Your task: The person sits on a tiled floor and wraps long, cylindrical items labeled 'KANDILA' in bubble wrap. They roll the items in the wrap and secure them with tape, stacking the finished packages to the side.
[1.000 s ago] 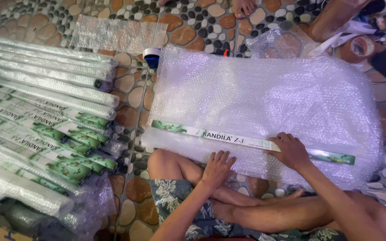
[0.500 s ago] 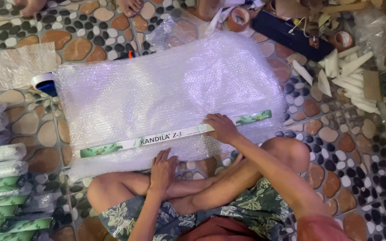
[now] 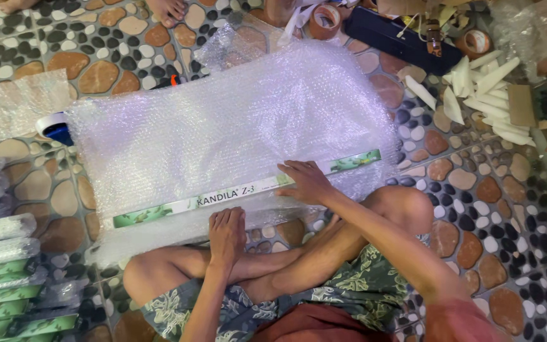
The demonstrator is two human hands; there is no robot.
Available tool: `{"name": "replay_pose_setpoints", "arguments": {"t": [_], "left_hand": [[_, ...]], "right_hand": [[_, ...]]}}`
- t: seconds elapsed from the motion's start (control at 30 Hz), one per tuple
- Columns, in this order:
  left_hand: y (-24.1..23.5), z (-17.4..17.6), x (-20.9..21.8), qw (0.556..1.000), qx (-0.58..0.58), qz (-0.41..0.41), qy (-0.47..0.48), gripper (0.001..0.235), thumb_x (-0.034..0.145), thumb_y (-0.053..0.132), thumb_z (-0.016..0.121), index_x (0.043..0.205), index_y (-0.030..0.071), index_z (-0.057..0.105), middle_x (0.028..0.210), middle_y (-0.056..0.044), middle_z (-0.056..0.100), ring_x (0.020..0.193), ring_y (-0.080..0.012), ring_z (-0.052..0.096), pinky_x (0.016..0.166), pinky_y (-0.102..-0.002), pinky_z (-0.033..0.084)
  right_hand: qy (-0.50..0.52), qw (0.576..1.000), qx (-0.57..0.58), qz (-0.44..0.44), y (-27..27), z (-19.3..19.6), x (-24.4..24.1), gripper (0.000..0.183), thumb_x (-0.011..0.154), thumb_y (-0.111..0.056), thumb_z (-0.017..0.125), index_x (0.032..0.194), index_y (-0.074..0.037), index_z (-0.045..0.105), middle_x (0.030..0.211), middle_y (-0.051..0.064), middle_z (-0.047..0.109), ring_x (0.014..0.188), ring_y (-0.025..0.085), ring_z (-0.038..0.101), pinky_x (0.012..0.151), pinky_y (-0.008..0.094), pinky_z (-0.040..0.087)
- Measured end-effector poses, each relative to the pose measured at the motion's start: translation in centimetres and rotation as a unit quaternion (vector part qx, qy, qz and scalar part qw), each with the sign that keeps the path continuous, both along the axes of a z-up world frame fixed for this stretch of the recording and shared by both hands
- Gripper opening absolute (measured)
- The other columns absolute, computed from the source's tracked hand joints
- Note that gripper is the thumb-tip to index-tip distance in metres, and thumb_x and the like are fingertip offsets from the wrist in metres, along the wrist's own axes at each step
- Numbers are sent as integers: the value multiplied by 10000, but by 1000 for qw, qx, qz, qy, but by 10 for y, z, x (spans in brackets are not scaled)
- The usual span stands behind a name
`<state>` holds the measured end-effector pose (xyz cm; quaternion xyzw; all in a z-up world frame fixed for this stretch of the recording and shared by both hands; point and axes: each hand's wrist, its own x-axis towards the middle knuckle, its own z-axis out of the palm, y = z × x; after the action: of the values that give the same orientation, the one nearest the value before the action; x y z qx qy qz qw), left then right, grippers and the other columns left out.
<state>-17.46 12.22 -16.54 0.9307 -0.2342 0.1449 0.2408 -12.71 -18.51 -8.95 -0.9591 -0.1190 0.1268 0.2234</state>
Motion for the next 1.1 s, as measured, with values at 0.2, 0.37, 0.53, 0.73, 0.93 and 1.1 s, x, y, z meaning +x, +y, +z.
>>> {"name": "replay_pose_setpoints", "arguments": {"t": [0.2, 0.37, 0.53, 0.73, 0.93, 1.1], "left_hand": [[-10, 45, 51, 999, 19, 25, 21, 141, 1038, 254, 589, 974, 183, 693, 907, -42, 721, 948, -268, 709, 855, -394, 488], [-16, 40, 86, 987, 77, 59, 126, 157, 1043, 283, 557, 999, 172, 659, 901, -82, 756, 952, -304, 753, 873, -434, 518], [-33, 3, 112, 962, 145, 110, 201, 178, 1073, 293, 489, 1065, 130, 559, 774, -144, 766, 703, -409, 740, 834, -568, 498], [-42, -6, 119, 957, 190, 125, 181, 229, 1055, 323, 523, 1100, 125, 629, 896, -126, 776, 851, -362, 751, 804, -515, 518], [-44, -9, 115, 963, 152, 116, 191, 245, 1082, 295, 508, 1069, 113, 671, 930, -104, 786, 883, -349, 728, 791, -488, 516], [-20, -8, 117, 977, 100, 65, 179, 246, 1022, 368, 633, 1047, 127, 675, 990, -125, 786, 940, -371, 732, 832, -495, 504]], "right_hand": [[-60, 975, -192, 98, -5, 18, -32, 761, 850, -367, 813, 1509, -202, 468, 1285, 67, 622, 1212, 266, 621, 1005, 466, 456], [7, 960, -281, 6, -162, -60, -7, 346, 921, -197, 596, 1245, -316, 623, 1140, -13, 716, 1122, 250, 703, 917, 457, 472], [187, 923, -304, -147, -263, -12, 1, 373, 991, -373, 505, 1324, -389, 674, 1421, 50, 718, 1277, 322, 716, 1052, 484, 520], [-172, 930, -20, -323, -260, -23, -25, 262, 1123, -193, 672, 1261, -1, 784, 1082, 211, 770, 1009, 386, 709, 951, 485, 503], [56, 966, -247, -41, -209, 7, -9, 636, 843, -711, 605, 1309, -281, 658, 1363, -71, 682, 1314, 168, 652, 1112, 399, 519], [77, 944, -321, 4, -234, -31, 6, 586, 799, -574, 752, 1317, -356, 587, 1371, -79, 667, 1308, 190, 652, 1072, 406, 568]]}}
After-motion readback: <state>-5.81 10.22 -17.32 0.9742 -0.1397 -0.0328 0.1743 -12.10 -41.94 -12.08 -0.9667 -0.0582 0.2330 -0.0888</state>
